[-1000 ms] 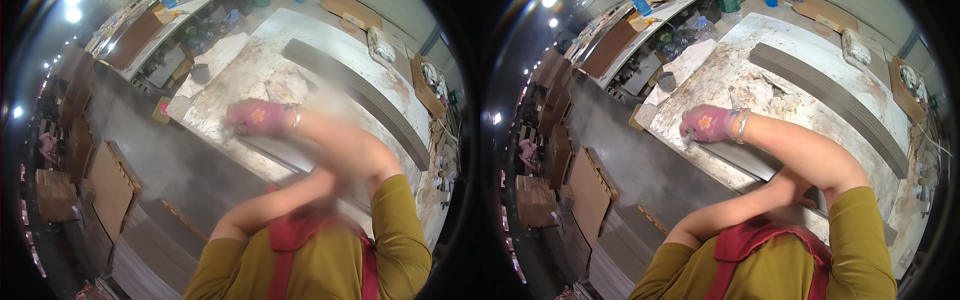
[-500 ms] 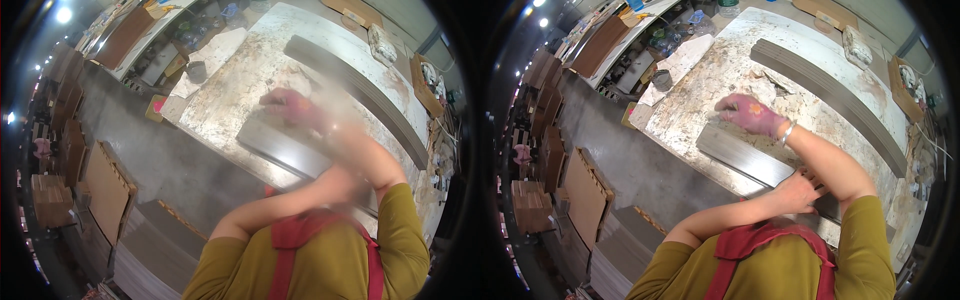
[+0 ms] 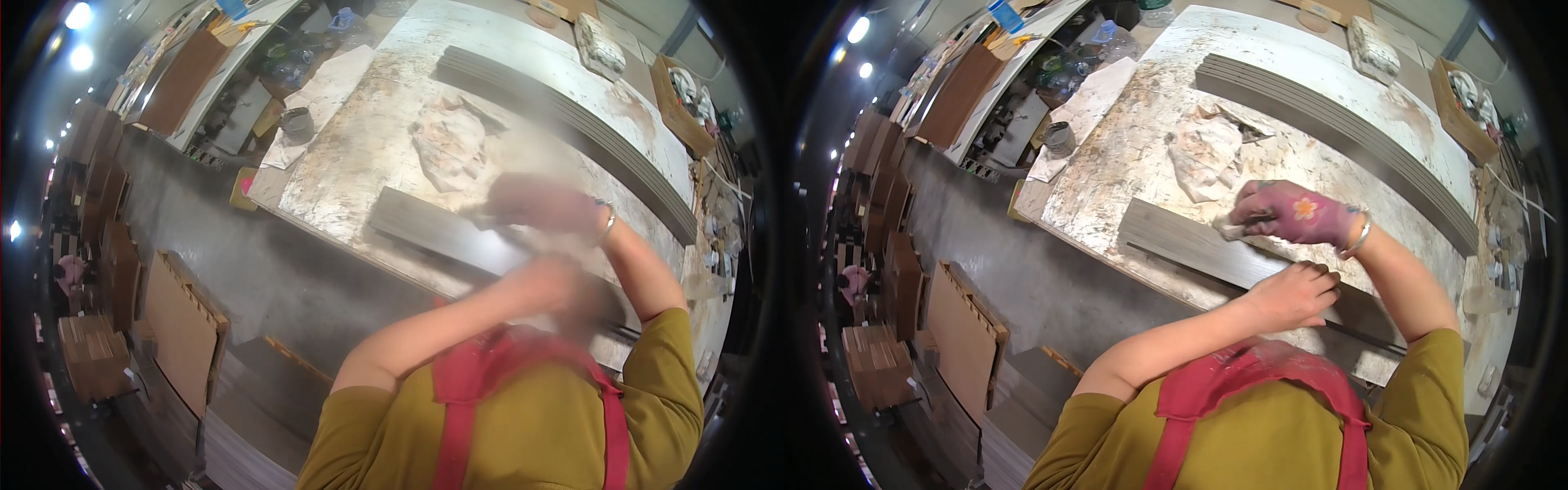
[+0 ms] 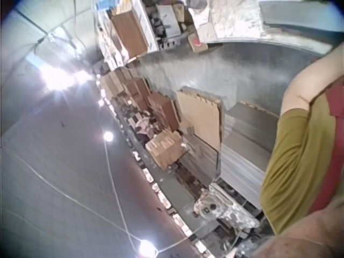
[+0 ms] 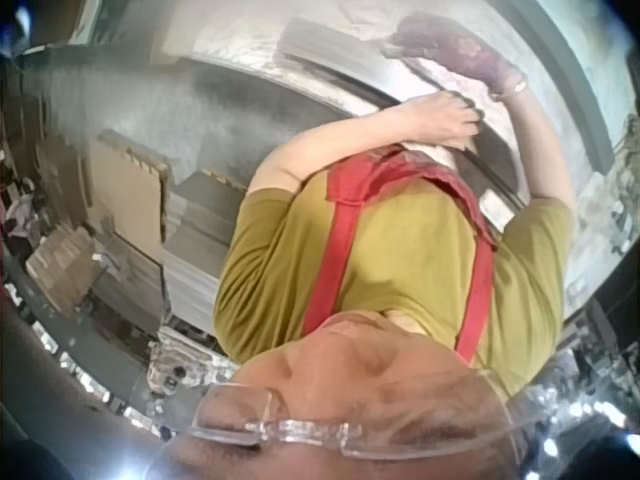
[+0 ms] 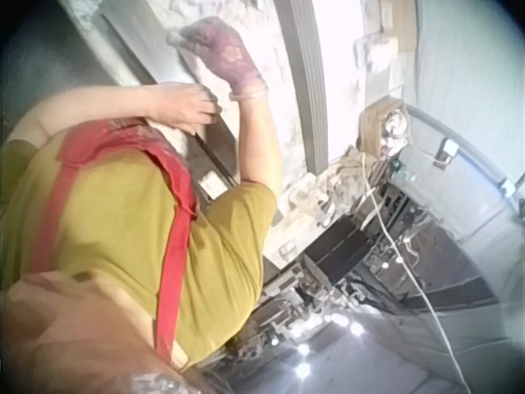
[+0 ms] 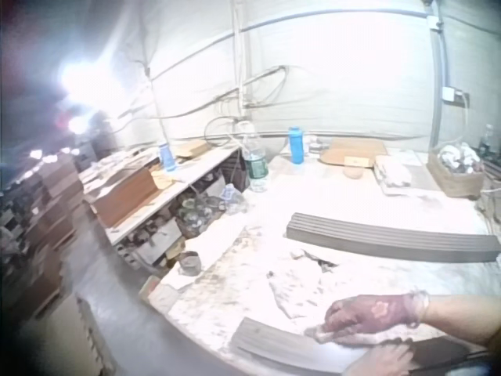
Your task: The person wipes long wooden slats using a cloth, then sands the edges and surfaces with a sanding block, handling the slats one at a time on a workshop table.
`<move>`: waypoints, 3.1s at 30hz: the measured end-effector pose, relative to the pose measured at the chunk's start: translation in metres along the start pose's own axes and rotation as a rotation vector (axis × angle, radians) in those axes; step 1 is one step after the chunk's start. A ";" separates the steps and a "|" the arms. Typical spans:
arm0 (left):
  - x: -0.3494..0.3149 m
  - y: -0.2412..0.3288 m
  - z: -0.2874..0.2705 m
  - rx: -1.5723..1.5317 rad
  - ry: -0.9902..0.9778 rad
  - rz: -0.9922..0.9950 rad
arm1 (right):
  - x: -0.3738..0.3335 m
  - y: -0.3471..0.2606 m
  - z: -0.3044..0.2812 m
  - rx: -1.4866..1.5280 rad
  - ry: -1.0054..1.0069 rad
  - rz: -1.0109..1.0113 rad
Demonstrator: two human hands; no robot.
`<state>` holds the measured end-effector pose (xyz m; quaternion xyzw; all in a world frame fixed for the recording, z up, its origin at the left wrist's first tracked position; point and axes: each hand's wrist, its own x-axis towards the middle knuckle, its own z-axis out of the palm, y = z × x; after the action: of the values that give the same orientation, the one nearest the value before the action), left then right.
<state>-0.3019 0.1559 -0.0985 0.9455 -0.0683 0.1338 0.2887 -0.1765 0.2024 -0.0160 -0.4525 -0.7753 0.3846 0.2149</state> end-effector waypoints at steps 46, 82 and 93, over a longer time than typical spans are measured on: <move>-0.088 -0.109 -0.127 0.123 -0.301 -0.748 | -0.270 0.010 0.086 0.131 1.543 0.614; 0.190 0.023 0.022 -0.242 -0.969 -0.734 | -0.604 -0.012 0.140 0.603 2.393 0.358; 0.190 0.032 0.028 -0.255 -0.915 -0.774 | -0.605 -0.014 0.117 0.461 2.000 0.710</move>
<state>-0.1206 0.1037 -0.0486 0.8213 0.1476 -0.4095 0.3688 0.0375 -0.3734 -0.0680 -0.7081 0.0166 0.0185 0.7056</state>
